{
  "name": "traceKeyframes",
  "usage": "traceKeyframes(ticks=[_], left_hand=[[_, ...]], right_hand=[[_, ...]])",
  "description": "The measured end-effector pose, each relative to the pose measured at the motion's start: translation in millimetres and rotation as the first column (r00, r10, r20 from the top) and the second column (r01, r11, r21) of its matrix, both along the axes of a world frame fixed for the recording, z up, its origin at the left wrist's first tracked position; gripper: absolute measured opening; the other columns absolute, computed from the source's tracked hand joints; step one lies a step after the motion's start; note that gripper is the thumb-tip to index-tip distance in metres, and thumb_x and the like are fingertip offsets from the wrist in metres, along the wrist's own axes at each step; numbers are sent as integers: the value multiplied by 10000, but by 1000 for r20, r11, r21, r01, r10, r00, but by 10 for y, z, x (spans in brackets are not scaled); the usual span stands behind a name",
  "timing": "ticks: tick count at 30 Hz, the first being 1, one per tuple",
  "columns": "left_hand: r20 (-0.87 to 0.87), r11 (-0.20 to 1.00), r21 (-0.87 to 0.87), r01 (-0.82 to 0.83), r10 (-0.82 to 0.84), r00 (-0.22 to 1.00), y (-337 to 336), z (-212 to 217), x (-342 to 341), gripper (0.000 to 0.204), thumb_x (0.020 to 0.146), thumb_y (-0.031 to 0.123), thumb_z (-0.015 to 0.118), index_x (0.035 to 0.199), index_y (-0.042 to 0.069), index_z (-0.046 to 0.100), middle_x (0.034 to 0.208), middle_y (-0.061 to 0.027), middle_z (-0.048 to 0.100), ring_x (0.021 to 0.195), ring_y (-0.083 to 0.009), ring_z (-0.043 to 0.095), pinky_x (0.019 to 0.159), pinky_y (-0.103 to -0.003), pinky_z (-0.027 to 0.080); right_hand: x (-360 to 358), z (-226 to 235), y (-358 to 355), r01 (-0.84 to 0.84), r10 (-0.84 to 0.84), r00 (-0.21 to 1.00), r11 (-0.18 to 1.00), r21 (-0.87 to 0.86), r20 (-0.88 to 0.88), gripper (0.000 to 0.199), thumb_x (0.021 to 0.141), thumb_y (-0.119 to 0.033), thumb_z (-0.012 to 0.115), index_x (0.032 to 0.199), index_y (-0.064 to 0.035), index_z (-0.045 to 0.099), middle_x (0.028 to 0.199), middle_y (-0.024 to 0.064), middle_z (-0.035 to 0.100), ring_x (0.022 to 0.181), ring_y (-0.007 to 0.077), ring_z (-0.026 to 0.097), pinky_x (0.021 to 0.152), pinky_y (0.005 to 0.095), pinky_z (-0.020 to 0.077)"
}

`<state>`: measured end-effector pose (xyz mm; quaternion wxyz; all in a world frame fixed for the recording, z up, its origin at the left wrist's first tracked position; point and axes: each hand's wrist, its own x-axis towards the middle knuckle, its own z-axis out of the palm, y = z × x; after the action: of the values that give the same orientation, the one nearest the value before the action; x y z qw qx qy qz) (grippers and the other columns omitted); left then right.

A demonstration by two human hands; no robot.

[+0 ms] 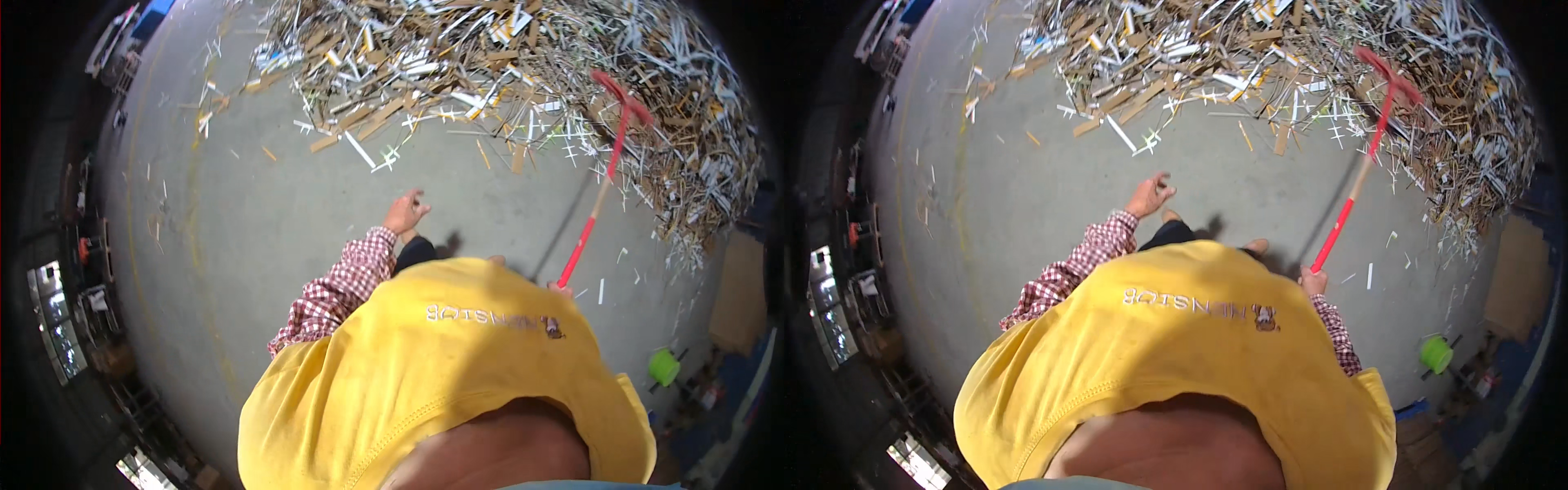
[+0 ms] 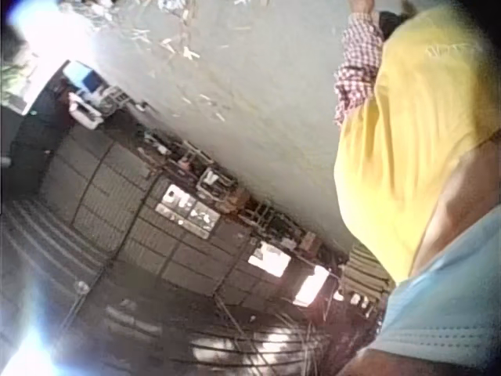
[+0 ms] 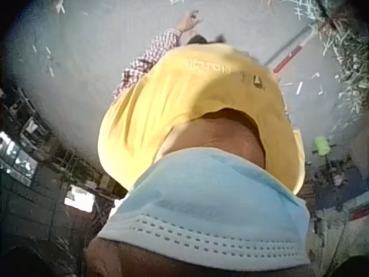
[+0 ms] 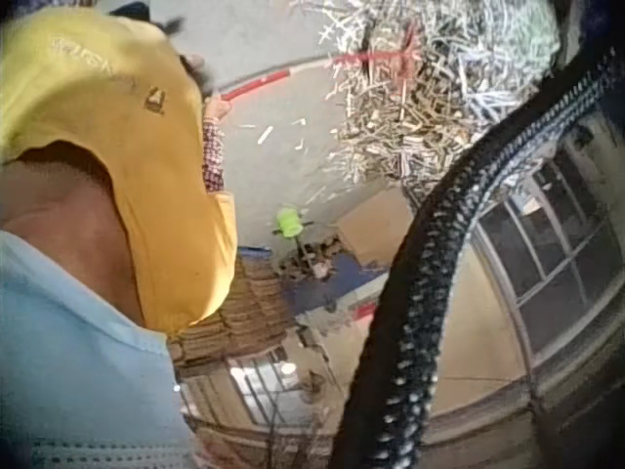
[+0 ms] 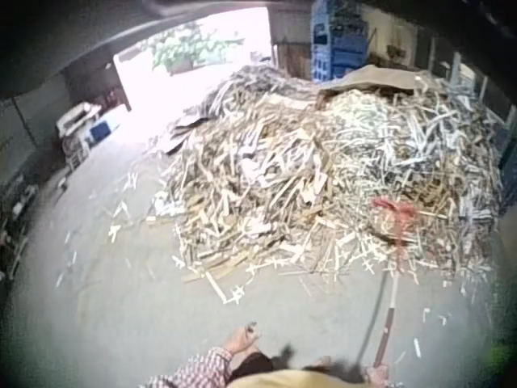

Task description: Sweeping cardboard debris and paper scraps into a pile and picking up long strips of material in a warehouse.

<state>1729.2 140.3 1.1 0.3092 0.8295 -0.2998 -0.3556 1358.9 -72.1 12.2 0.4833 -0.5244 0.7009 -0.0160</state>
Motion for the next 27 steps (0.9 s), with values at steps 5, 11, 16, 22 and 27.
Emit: traceKeyframes(ticks=[5,11,16,22,27], left_hand=[[220,942,-332,-43,121,968,196,154,576,663,655,229,672,1211,75,345,1166,-194,425,1008,-320,477,827,-367,408],[487,989,-140,-46,109,867,224,81,956,800,606,152,699,1271,139,256,1259,-163,309,1137,-347,344,935,-482,264],[349,962,27,-272,246,904,830,-439,1525,310,677,164,589,979,96,582,967,-168,553,990,-313,465,935,-485,240],[179,751,356,-556,529,829,1205,-1003,2949,176,707,147,511,835,84,613,863,-160,590,851,-318,547,819,-448,370],[154,807,-6,-591,585,797,466,-712,4770,202,677,113,509,854,93,602,800,-165,585,755,-336,564,678,-439,440]], right_hand=[[572,615,151,-539,550,835,823,-176,11,290,698,-166,628,548,-27,423,484,26,424,442,99,406,400,307,332],[2333,1305,-36,-954,941,294,278,-110,-170,325,675,-256,649,608,14,481,499,147,439,439,243,417,470,364,370],[4531,1141,286,-983,986,-164,-166,72,40,285,673,-265,641,684,8,561,573,186,514,537,306,519,541,384,408],[7248,836,917,-866,862,-486,-453,-211,142,264,681,-253,629,800,-18,617,652,189,570,642,332,562,596,382,439],[9134,1742,726,-707,773,-578,-634,-314,-260,221,727,-222,601,814,-21,623,698,169,595,647,291,582,596,370,447]])
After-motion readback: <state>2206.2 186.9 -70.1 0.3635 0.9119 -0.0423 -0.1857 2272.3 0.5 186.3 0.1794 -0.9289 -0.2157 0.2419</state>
